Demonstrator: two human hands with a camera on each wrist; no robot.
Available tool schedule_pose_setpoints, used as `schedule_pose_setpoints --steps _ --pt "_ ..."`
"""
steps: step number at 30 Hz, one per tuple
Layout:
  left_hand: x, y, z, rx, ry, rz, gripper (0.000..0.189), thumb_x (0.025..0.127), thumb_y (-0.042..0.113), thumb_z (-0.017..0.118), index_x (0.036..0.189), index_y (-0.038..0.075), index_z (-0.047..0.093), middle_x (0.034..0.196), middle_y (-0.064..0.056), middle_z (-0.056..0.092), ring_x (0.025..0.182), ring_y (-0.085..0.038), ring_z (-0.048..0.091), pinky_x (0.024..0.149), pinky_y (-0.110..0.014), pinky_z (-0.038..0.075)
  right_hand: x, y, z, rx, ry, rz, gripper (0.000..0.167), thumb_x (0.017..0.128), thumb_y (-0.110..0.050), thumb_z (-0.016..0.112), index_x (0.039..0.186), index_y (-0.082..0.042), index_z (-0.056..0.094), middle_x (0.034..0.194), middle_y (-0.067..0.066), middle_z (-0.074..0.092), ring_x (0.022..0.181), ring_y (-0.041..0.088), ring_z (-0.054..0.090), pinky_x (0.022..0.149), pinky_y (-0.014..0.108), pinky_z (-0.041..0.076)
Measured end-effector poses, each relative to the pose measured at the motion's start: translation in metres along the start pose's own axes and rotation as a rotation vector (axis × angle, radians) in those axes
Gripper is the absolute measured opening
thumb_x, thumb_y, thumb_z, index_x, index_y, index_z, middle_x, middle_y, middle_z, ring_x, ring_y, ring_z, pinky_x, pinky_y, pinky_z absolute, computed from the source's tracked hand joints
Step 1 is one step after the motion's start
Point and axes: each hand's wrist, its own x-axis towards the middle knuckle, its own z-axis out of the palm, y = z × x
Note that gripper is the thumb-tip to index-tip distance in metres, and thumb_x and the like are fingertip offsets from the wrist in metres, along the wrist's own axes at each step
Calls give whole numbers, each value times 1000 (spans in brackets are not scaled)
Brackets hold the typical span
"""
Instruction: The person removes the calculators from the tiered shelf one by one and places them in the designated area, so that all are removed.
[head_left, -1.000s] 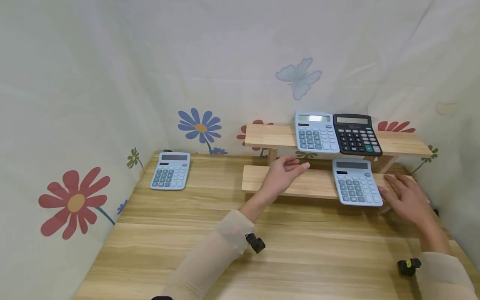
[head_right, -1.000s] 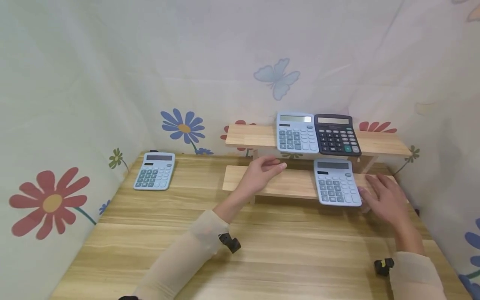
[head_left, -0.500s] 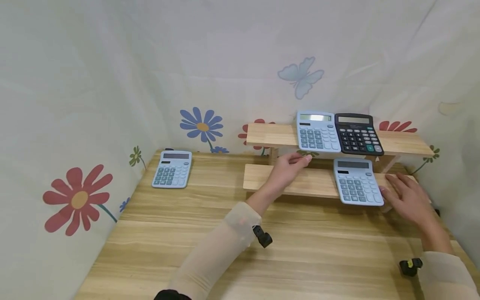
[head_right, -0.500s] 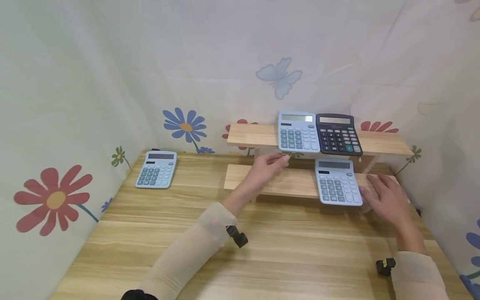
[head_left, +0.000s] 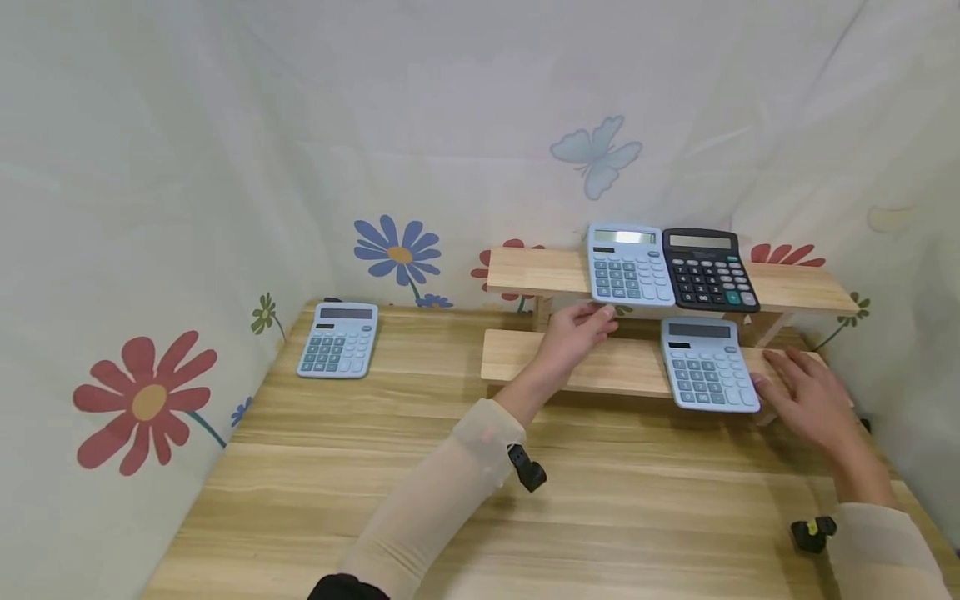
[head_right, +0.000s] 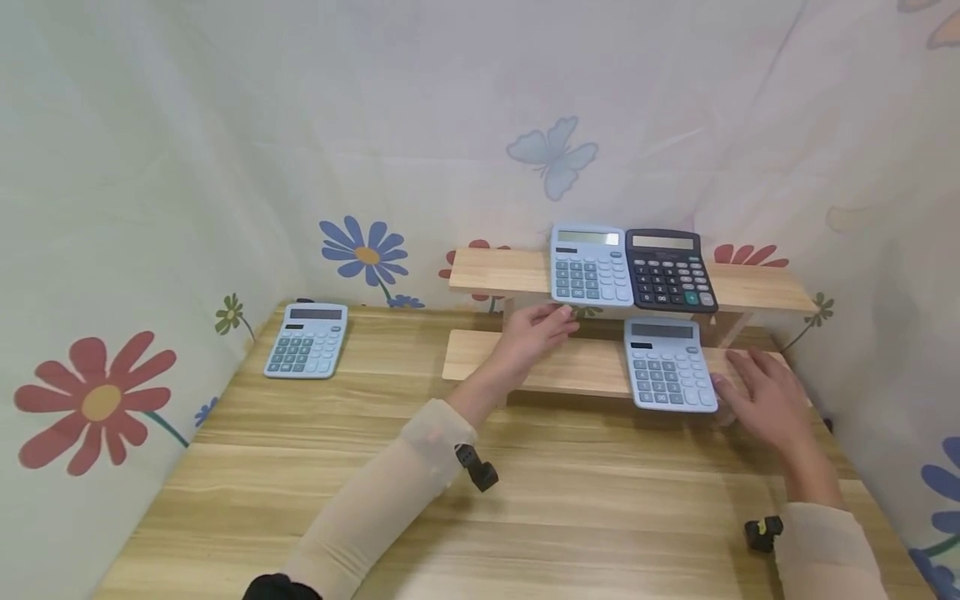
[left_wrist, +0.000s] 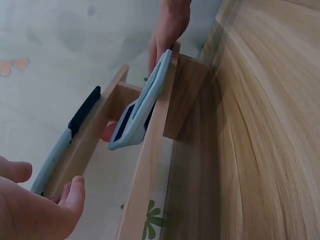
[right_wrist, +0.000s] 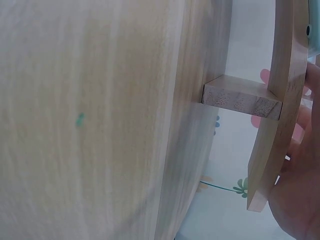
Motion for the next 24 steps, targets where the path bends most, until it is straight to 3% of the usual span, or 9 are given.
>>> schedule_pose_setpoints --steps 8,15,21,24 --pt "6 -3 -1 -18 8 30 36 108 21 65 131 -6 66 125 -25 72 115 -29 73 103 -40 59 -3 -2 1 9 -16 17 76 109 -53 47 158 4 38 159 42 25 142 66 23 112 84 18" --pt "9 -1 1 -40 31 30 35 109 22 64 126 -9 68 117 -24 74 112 -32 74 103 -44 59 -5 -1 2 11 -11 22 76 109 -54 46 158 4 38 160 42 25 143 66 23 114 84 17" --pt "12 3 1 -10 60 28 28 109 20 63 123 -4 70 109 -17 78 107 -28 76 101 -42 59 -1 0 3 5 2 11 76 109 -54 46 158 3 38 160 42 26 143 65 24 114 83 18" --pt "10 3 -1 -23 43 25 27 108 18 64 123 -4 70 108 -15 78 106 -26 76 101 -41 59 -1 -1 2 -1 -1 11 76 110 -54 45 158 4 38 160 42 26 143 65 24 115 82 17"
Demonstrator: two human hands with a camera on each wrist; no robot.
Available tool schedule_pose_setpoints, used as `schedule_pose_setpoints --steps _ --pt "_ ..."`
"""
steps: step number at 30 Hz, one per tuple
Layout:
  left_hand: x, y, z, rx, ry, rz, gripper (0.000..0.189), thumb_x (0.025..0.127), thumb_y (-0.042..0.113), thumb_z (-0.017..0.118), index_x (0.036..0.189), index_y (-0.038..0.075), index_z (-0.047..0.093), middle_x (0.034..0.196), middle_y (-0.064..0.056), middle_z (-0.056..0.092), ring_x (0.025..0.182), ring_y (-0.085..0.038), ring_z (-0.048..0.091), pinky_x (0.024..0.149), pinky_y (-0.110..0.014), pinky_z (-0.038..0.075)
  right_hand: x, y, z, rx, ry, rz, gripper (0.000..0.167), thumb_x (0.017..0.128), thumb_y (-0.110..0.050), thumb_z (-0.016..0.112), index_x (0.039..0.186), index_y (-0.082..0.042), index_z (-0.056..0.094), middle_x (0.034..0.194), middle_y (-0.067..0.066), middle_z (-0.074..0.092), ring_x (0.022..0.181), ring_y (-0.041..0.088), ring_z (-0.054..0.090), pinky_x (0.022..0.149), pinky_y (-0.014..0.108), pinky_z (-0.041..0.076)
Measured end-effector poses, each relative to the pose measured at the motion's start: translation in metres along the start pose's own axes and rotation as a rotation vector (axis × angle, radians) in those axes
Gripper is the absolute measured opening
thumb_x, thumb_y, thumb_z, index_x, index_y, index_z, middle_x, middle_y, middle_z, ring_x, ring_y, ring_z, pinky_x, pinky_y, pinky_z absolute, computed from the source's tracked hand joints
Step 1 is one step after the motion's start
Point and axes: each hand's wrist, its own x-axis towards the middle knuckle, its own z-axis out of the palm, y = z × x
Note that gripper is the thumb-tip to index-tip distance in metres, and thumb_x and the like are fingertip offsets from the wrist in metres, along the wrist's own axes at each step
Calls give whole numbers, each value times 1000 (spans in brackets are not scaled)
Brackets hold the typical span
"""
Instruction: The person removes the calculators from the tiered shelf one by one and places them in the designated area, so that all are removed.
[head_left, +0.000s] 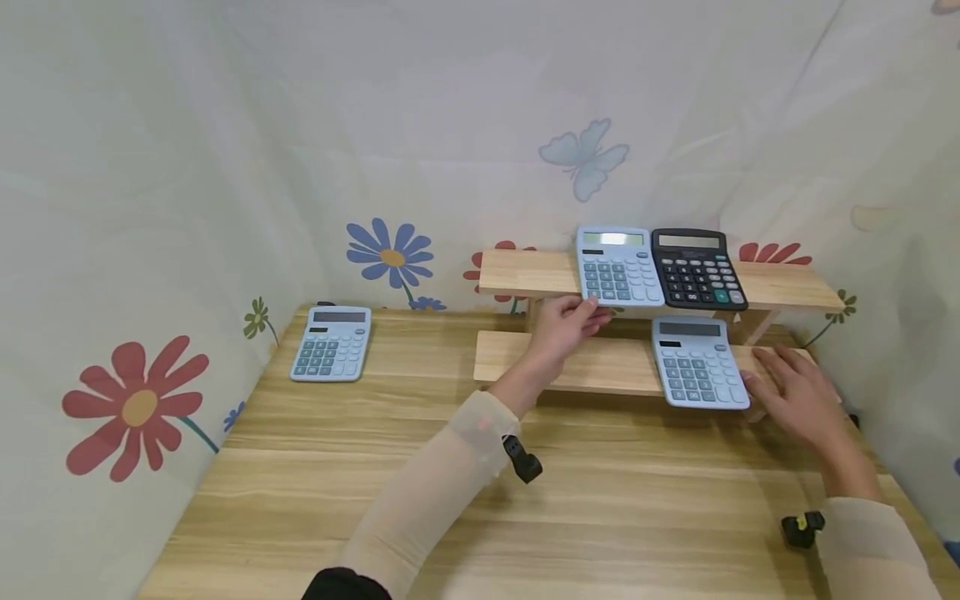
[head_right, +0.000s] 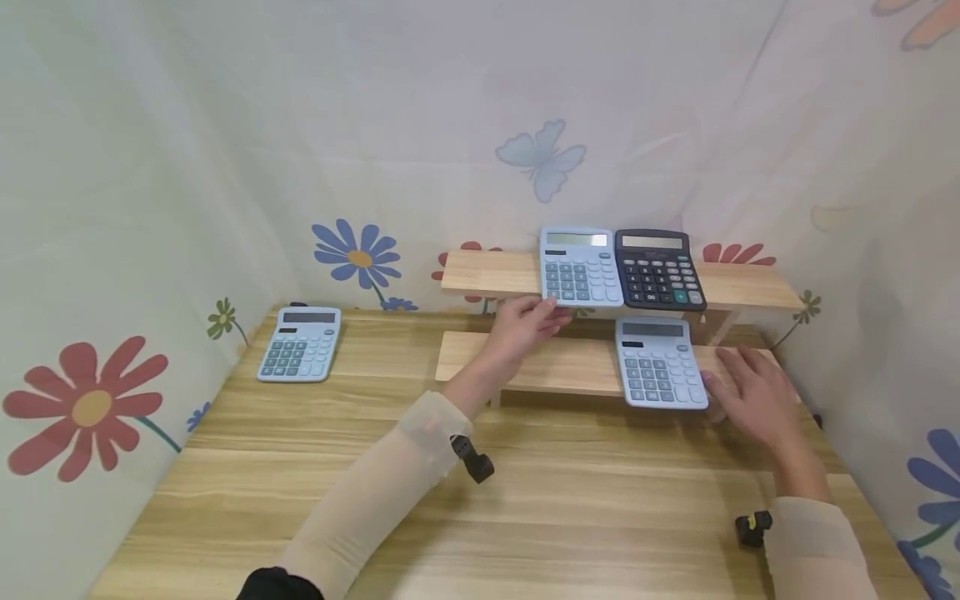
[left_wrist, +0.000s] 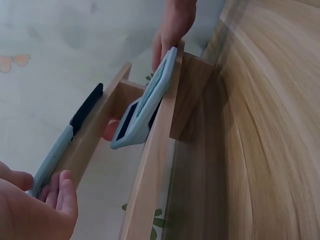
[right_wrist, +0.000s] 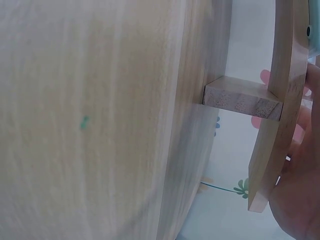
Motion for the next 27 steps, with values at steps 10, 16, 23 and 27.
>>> schedule_pose_setpoints --steps 10,16,23,27 --pt "-27 9 -15 -71 -101 -8 22 109 18 63 121 1 71 115 -15 76 113 -27 74 111 -49 52 1 0 1 -17 20 -24 75 110 -53 45 156 5 40 157 43 29 140 65 27 113 82 20" --pt "-31 8 -18 -45 -159 -20 23 109 22 63 121 3 70 119 -17 76 112 -26 74 110 -46 53 -3 0 0 1 7 -2 76 109 -55 45 158 4 38 159 43 26 143 65 24 113 84 18" --pt "-29 3 -21 -53 -189 -37 21 110 19 61 120 2 66 118 -18 76 112 -26 75 109 -46 54 -3 -2 -2 -6 3 1 76 110 -55 44 158 4 38 159 42 26 144 65 22 115 82 15" --pt "-25 1 -22 -65 -218 -39 23 111 23 60 123 3 64 119 -17 76 113 -25 74 104 -39 58 -1 -3 -2 -12 7 1 76 110 -55 44 157 4 39 160 42 26 144 65 22 116 82 15"
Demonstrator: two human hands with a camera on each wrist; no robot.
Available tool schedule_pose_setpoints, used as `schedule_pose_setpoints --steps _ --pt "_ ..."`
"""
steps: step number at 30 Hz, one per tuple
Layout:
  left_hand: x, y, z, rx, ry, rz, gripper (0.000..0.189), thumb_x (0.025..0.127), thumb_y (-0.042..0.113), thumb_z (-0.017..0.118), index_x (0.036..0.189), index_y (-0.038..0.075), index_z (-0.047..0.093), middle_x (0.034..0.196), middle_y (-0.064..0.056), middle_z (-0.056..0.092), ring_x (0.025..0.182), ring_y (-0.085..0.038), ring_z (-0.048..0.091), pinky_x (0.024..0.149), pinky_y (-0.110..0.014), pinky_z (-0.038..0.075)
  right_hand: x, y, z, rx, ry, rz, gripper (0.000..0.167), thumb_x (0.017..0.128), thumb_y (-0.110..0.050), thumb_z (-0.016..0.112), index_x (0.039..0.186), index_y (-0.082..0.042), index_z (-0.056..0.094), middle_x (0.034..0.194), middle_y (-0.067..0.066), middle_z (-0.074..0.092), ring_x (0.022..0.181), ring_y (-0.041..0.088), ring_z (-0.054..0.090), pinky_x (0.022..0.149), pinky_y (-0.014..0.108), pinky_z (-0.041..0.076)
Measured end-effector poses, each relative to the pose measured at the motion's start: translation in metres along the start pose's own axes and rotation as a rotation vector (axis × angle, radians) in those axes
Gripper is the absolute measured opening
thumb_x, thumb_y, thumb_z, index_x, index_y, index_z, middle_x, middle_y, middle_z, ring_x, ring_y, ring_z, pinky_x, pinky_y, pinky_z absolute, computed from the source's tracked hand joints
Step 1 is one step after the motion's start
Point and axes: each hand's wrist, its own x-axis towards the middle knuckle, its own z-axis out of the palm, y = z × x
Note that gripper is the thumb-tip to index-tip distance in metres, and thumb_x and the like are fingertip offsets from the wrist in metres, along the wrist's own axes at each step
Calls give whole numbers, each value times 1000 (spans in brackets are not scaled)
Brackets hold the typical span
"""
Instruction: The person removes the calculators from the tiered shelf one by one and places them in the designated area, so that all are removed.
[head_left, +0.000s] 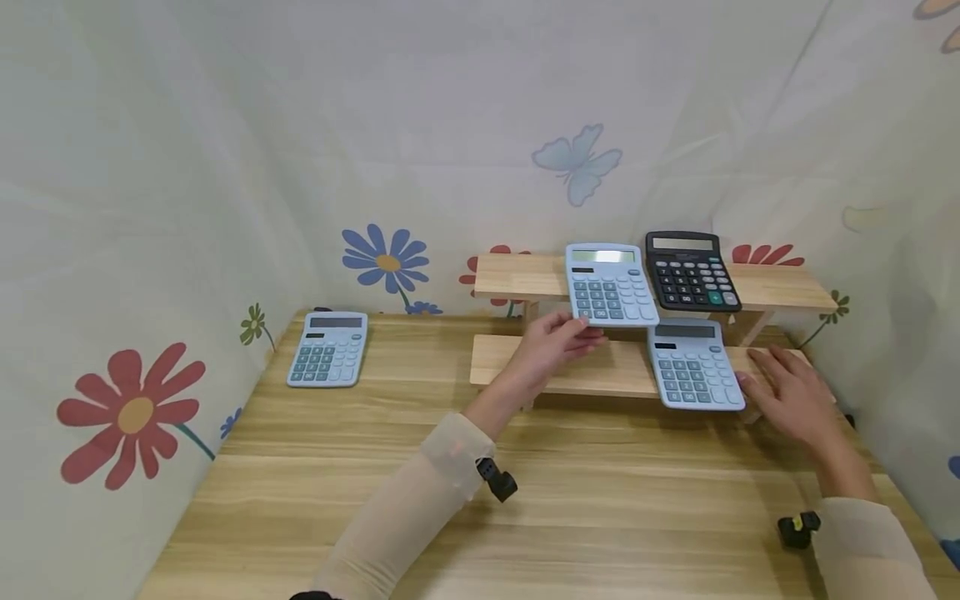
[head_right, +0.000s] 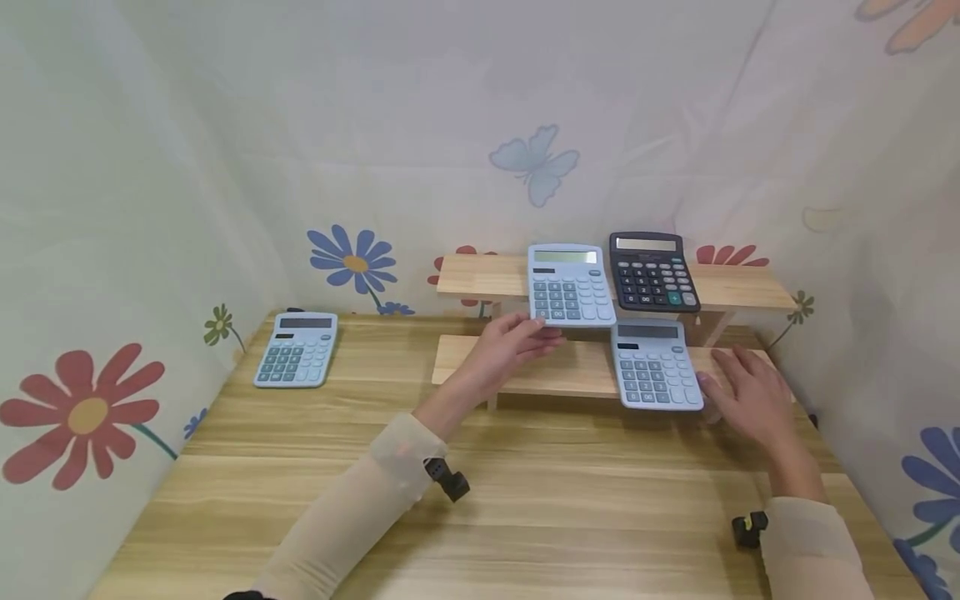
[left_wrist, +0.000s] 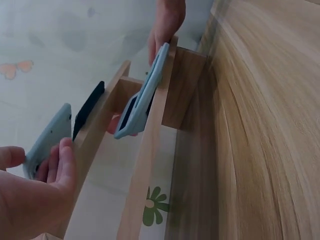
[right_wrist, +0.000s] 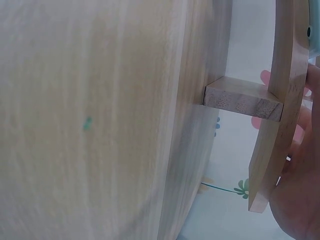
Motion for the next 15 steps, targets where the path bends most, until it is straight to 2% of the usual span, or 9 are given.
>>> schedule_pose_setpoints --steps 7,11,15 --pt "10 -2 3 -22 -57 -3 44 112 43 53 138 9 62 122 -19 74 114 -29 74 100 -37 60 2 3 2 -3 13 -4 76 109 -56 44 157 3 40 160 41 26 144 65 23 116 82 16" --pt "15 -2 6 -9 -33 -12 56 109 55 51 139 10 63 121 -25 72 113 -35 74 101 -43 59 2 5 3 -8 14 -16 76 109 -56 44 157 3 40 159 41 27 143 65 24 115 82 17" --pt "20 -3 9 49 2 -16 60 105 62 53 134 12 67 115 -19 76 112 -35 74 104 -48 58 2 6 4 -10 16 -24 76 109 -55 44 158 4 39 159 42 27 143 65 24 116 82 16"
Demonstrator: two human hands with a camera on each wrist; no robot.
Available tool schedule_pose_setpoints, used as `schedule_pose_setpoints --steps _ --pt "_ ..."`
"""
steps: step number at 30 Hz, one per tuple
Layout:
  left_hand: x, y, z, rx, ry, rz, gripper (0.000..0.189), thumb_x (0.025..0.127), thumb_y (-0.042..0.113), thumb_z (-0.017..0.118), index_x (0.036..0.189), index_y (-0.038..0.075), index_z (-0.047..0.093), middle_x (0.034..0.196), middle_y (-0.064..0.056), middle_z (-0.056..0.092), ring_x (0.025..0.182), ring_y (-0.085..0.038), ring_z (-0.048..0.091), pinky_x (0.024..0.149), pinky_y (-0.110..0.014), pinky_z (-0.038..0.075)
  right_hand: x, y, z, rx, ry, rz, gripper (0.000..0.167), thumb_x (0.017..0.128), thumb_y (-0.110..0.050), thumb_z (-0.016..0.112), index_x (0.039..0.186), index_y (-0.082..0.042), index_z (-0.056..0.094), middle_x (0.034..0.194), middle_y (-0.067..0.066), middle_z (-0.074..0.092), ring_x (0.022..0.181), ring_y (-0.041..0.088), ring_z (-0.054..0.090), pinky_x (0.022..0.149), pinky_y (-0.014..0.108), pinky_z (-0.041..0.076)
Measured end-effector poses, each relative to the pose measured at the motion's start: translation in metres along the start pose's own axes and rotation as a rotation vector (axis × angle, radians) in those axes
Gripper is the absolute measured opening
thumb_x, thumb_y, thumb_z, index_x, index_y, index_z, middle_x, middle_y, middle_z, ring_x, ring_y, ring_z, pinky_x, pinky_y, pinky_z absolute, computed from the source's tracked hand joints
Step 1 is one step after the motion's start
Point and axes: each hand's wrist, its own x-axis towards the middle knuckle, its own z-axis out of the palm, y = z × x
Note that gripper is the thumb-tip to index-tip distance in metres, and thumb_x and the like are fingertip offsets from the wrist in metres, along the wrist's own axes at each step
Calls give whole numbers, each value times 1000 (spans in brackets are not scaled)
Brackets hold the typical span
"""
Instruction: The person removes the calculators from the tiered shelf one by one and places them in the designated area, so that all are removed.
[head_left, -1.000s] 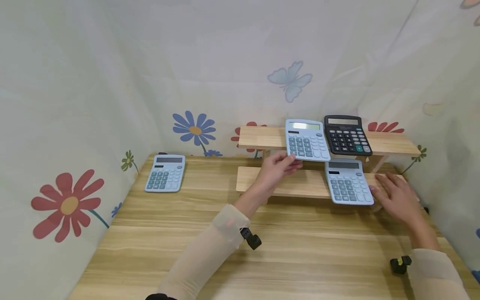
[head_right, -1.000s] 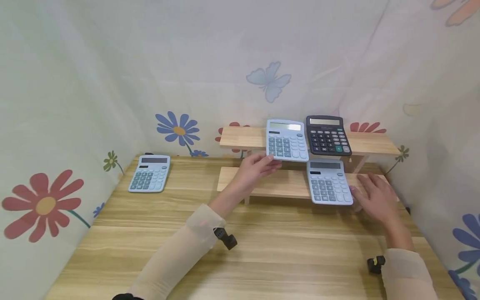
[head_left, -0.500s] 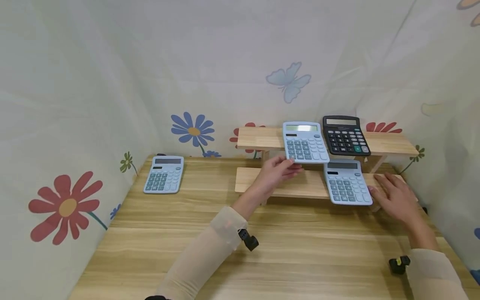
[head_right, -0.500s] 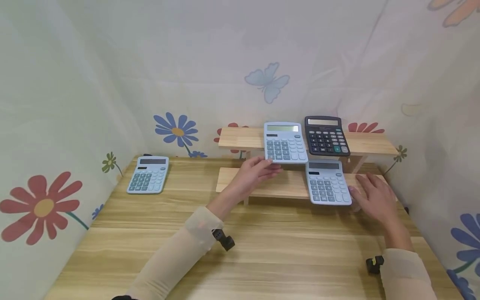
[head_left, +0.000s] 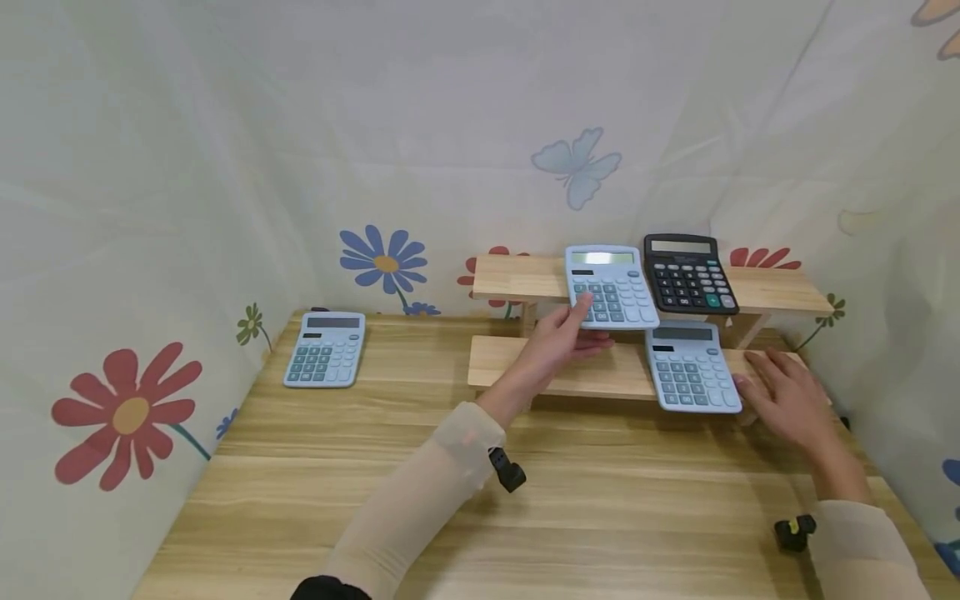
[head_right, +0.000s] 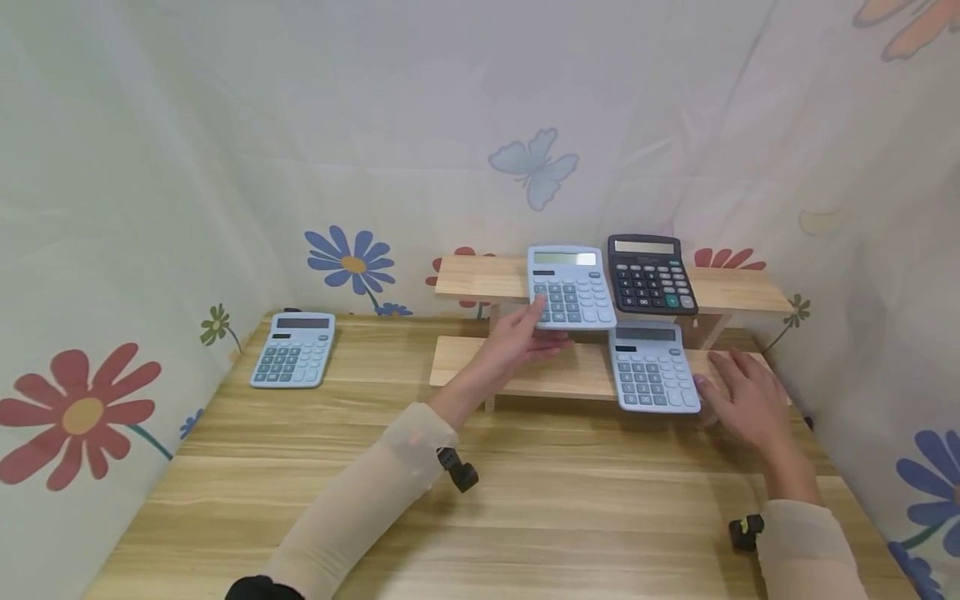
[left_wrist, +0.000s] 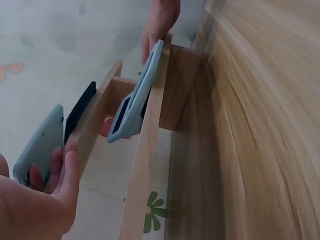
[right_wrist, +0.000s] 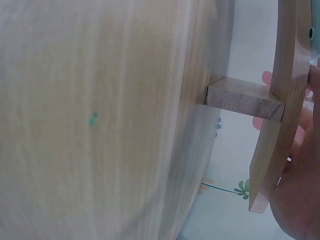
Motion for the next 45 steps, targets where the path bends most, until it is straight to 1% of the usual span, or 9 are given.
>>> schedule_pose_setpoints --steps 3,7,13,18,22,27,32,37,45 --pt "1 -1 2 26 14 -1 55 105 59 58 129 11 70 110 -13 78 111 -32 75 106 -49 56 -1 1 1 3 5 1 76 109 -55 44 158 4 39 160 41 27 144 64 23 116 82 15" --pt "1 -1 5 5 34 12 46 107 48 62 128 9 72 111 -9 80 110 -27 76 105 -46 57 -1 0 2 1 10 1 76 109 -55 45 158 3 39 160 41 27 144 64 23 116 82 14" --pt "-2 0 10 -109 75 51 39 106 36 68 130 6 72 118 -7 79 110 -21 75 97 -34 61 0 -1 3 9 5 -3 75 110 -54 45 159 3 38 161 40 27 145 63 23 117 82 13" --pt "-1 -1 10 -192 71 98 32 105 24 71 129 3 73 121 -12 77 112 -24 75 94 -33 62 0 -3 1 4 10 -3 74 110 -53 44 157 4 40 160 41 28 144 64 24 116 82 14" --pt "-2 -4 6 -219 57 123 32 104 16 71 132 2 65 124 -15 75 114 -27 74 95 -35 62 0 -3 1 -2 11 2 74 110 -53 44 157 4 40 160 41 28 144 64 24 117 82 14" --pt "-5 -1 3 -240 61 91 44 100 11 75 135 9 48 125 -14 73 114 -30 73 96 -37 62 -1 -2 0 -7 9 9 75 109 -54 43 157 3 40 160 40 29 144 64 24 117 82 15" --pt "-12 7 -1 -231 21 85 52 101 7 73 147 11 50 129 -14 72 118 -31 72 97 -37 61 -2 -2 -1 -4 9 14 76 109 -55 43 158 3 39 160 40 28 145 64 23 117 82 14" --pt "-21 18 -9 -232 -12 111 53 102 2 69 149 9 47 134 -16 70 121 -32 70 99 -38 60 -1 -2 0 -1 11 8 75 109 -54 44 158 3 39 160 40 28 144 64 23 117 82 13" --pt "-34 36 -36 -161 -34 151 55 103 0 67 150 12 39 142 -15 64 123 -29 69 103 -39 58 -1 -3 1 -1 16 6 75 109 -54 43 158 3 40 161 39 27 145 63 23 117 82 14"
